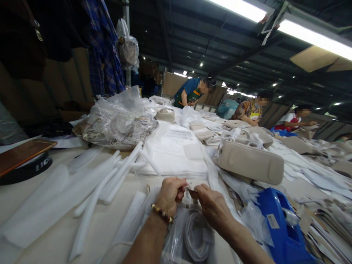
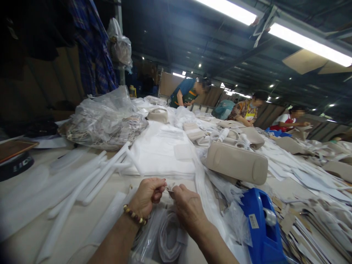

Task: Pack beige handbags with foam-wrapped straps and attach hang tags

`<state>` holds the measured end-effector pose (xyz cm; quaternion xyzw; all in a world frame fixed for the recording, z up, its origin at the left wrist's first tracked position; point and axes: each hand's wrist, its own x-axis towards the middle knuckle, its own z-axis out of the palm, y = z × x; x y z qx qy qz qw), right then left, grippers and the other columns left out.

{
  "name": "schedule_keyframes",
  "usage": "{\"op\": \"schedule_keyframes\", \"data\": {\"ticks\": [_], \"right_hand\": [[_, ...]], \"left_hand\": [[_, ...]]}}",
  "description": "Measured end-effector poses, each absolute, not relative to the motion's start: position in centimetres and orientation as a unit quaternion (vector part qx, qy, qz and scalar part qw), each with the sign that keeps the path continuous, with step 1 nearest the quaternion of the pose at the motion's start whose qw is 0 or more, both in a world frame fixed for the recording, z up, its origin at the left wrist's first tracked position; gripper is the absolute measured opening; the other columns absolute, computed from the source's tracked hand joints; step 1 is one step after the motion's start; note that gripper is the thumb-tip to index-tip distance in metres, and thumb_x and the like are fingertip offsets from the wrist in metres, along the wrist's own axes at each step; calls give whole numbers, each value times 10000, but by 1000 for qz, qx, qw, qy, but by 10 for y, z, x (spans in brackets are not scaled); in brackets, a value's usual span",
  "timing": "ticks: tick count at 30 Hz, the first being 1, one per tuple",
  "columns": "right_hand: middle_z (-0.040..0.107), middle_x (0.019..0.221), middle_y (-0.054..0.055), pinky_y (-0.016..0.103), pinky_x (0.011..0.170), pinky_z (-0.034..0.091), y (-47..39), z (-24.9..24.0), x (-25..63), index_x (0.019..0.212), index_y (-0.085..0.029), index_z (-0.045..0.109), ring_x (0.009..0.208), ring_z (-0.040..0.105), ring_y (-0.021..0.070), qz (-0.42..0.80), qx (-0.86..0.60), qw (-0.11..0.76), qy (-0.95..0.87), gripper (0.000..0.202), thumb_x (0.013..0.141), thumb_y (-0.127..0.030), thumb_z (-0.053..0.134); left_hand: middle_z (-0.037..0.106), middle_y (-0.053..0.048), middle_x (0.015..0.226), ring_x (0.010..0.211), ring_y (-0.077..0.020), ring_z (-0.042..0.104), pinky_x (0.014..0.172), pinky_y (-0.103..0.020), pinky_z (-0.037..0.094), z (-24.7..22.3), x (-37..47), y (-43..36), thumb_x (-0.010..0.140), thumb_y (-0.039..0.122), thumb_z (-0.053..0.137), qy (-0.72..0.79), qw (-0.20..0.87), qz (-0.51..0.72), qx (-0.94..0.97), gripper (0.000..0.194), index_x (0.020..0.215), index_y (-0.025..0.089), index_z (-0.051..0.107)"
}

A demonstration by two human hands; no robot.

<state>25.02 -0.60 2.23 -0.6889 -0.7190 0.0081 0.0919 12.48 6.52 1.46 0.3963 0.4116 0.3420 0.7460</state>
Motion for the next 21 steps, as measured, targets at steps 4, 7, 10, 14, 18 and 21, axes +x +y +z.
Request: {"op": "schedule_keyframes", "data": {"ticks": [4,7,10,14,18,21], "right_hand": [[641,750,57,269,511,221,3,36,242,819,-160,600,589,575,152,2,-705,18,-709,239,824,-26,402],[655,799,70,273,521,229,8,41,237,865,-158,611,640,603,169,5,-703,-30,-710,234,838,-36,413],[662,862,96,276,548,286,12,45,229,937,-148,615,722,636,208,14,-699,-67,-711,276,827,-18,398],[667,904,138,303,598,374,17,48,219,996,-116,619,800,653,269,27,-702,-90,-706,350,793,21,369],[667,931,173,317,608,419,21,45,214,1039,-89,623,790,654,280,36,-700,-85,-708,368,786,21,380],[669,909,184,320,613,429,22,40,216,1083,-64,611,783,650,282,43,-694,-54,-716,366,796,8,395]], "left_hand": [[396,79,459,354,-24,249,376,-192,131,11,126,67,495,379,573,420,736,366,385,248,519,180,429],[370,87,437,357,-34,236,377,-200,143,8,128,67,515,381,566,439,702,387,407,234,509,186,437],[406,71,420,374,-55,283,393,-210,194,6,128,66,552,325,560,461,643,405,458,177,487,182,476],[496,31,442,454,-103,430,473,-226,315,9,127,65,591,227,543,483,557,420,529,130,472,181,519],[566,-2,509,515,-143,523,529,-248,374,12,128,61,679,250,515,481,501,432,576,152,541,186,526],[604,-29,571,557,-170,563,550,-267,386,11,129,56,764,309,464,480,450,454,601,191,620,194,512]]}}
